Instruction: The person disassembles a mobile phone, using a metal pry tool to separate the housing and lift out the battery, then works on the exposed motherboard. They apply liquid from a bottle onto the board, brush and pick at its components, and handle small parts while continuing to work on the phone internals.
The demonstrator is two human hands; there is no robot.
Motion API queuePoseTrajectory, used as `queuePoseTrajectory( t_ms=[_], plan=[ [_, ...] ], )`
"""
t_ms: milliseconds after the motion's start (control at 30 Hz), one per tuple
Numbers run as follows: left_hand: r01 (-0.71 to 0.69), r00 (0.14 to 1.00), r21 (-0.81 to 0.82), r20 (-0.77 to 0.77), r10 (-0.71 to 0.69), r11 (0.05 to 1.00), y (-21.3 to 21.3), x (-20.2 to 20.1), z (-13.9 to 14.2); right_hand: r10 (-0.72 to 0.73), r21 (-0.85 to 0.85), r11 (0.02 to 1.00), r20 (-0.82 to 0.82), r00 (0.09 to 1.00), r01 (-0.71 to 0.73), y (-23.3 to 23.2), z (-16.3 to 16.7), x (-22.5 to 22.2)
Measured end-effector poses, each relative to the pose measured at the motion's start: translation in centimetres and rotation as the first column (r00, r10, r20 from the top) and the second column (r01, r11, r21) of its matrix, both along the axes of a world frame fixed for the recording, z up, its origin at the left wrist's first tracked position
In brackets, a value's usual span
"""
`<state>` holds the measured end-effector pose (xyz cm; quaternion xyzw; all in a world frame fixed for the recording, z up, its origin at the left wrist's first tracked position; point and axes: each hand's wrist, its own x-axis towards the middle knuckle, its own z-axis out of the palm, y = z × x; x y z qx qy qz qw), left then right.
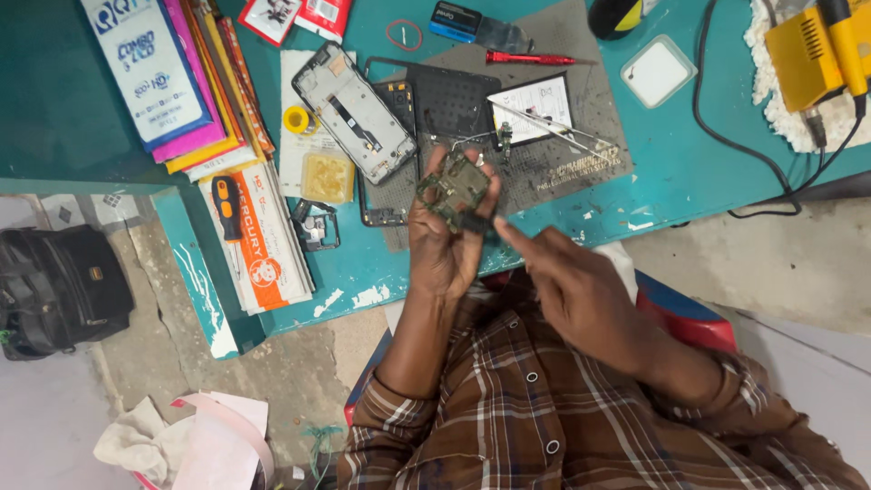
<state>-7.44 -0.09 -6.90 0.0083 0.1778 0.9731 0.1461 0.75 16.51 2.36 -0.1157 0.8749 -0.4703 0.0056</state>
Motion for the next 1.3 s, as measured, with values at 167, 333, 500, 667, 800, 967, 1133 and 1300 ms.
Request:
queuePoseTrajectory(
  t_ms=[167, 333, 500, 667, 800, 967, 1133, 1300],
  plan=[
    [0.017, 1.0, 0.011, -0.022, -0.016, 1.0, 0.3, -0.1, 0.8, -0.059, 0.044, 0.997, -0.117, 0.991, 0.064, -0.8, -0.9, -0.1],
    [0.001, 0.999, 0.002, 0.046, -0.002, 1.0, 0.0, 0.0, 1.0, -0.126, 0.044, 0.99, -0.131, 0.983, 0.132, -0.4, -1.7, -0.3],
    [0.015, 0.998, 0.02, -0.055, -0.014, 1.0, -0.2, 0.2, 1.0, -0.093, -0.017, 0.996, -0.113, 0.989, 0.092, -0.3, -1.4, -0.2],
    [0.019, 0.998, -0.03, -0.065, -0.021, 0.999, -0.4, 0.6, 1.0, -0.065, 0.025, 0.997, -0.174, 0.983, 0.07, -0.4, -0.3, -1.4],
    [0.033, 0.998, -0.046, -0.05, -0.035, 0.998, -0.8, 0.8, 0.8, -0.107, -0.049, 0.994, -0.204, 0.973, 0.099, 0.1, -0.8, -2.4],
    [0.066, 0.994, -0.136, -0.078, -0.077, 0.989, -1.1, 1.3, 0.7, -0.154, -0.092, 0.986, -0.157, 0.976, 0.141, 1.5, -1.7, -2.2],
    [0.089, 0.985, -0.26, -0.12, -0.124, 0.961, -0.8, 1.6, 1.4, -0.101, 0.102, 0.985, -0.326, 0.94, 0.142, 0.8, -1.5, -3.0],
    [0.022, 0.998, -0.219, -0.045, -0.032, 0.976, -1.7, 0.8, 1.9, -0.045, 0.23, 0.967, -0.28, 0.959, 0.112, 1.3, 0.0, -1.9]
  ],
)
